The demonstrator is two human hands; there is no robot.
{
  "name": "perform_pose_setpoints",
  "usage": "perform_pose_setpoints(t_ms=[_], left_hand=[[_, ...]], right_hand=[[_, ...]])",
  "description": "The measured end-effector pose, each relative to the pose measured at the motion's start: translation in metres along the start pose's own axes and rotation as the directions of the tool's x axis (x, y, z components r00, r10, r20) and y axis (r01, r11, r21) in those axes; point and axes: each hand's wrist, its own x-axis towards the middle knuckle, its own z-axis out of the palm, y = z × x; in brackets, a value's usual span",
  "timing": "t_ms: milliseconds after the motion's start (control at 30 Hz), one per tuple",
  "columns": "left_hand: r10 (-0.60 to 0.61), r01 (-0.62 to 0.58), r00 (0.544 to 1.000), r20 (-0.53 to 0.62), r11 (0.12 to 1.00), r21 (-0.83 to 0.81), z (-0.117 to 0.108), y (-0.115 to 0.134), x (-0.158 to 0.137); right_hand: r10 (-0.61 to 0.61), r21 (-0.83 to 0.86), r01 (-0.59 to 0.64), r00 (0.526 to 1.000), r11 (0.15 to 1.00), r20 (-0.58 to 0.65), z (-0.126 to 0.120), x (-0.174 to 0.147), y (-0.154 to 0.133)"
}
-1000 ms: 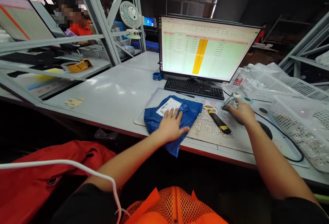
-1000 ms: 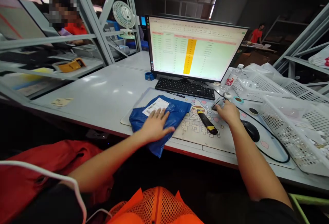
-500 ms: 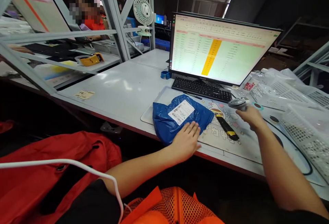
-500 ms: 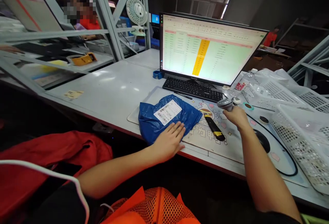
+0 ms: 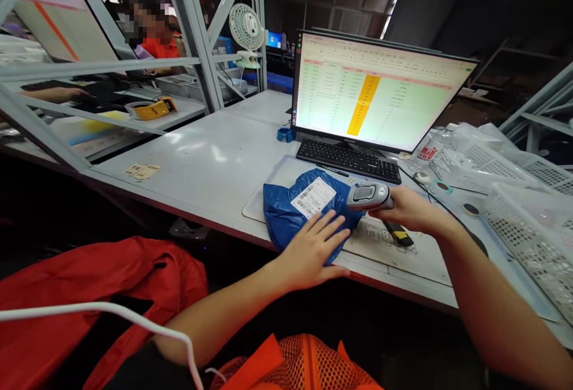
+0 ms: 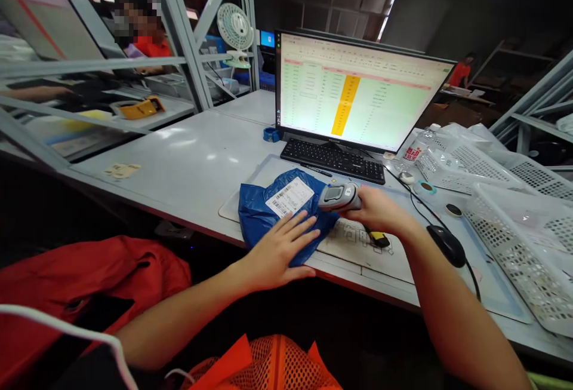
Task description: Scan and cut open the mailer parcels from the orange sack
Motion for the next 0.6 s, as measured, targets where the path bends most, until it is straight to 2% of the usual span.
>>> perform_pose_setpoints(t_ms=[67, 100, 167, 233, 300, 400, 467, 533, 600], left_hand=[[-0.061, 0.06, 0.994, 0.093, 0.998, 0.014, -0.02, -0.024, -0.011], [-0.095, 0.092, 0.983, 0.159, 0.995, 0.026, -0.026, -0.036, -0.016], [-0.144, 0.136, 0.953, 0.266, 0.99, 0.047, -0.031, -0.057, -0.026], [-0.157, 0.147, 0.938, 0.31, 0.988, 0.057, -0.029, -0.07, -0.035], [-0.162, 0.15, 0.937, 0.311, 0.987, 0.064, -0.024, -0.077, -0.042], [-0.178, 0.166, 0.951, 0.254, 0.984, 0.067, -0.017, -0.085, -0.051], [-0.165, 0.165, 0.973, 0.159, 0.986, 0.015, -0.014, -0.093, -0.057], [-0.154, 0.156, 0.988, 0.019, 0.982, -0.11, -0.011, -0.105, -0.062], [-0.235, 0.183, 0.96, -0.153, 0.938, -0.293, -0.007, -0.119, -0.066]], right_hand=[[0.197, -0.09, -0.198, 0.98, 0.976, -0.012, 0.003, -0.003, 0.034], [0.319, -0.152, -0.321, 0.947, 0.935, -0.044, 0.006, -0.005, 0.052], [0.53, -0.253, -0.547, 0.837, 0.798, -0.138, 0.013, -0.012, 0.087], [0.648, -0.288, -0.683, 0.729, 0.671, -0.22, 0.023, -0.021, 0.116], [0.684, -0.278, -0.733, 0.68, 0.621, -0.265, 0.033, -0.031, 0.135], [0.694, -0.279, -0.758, 0.652, 0.59, -0.305, 0.039, -0.04, 0.145], [0.69, -0.309, -0.772, 0.636, 0.556, -0.347, 0.036, -0.037, 0.141], [0.619, -0.335, -0.751, 0.659, 0.569, -0.427, 0.031, -0.026, 0.13], [0.511, -0.328, -0.683, 0.716, 0.652, -0.476, 0.028, -0.007, 0.115]])
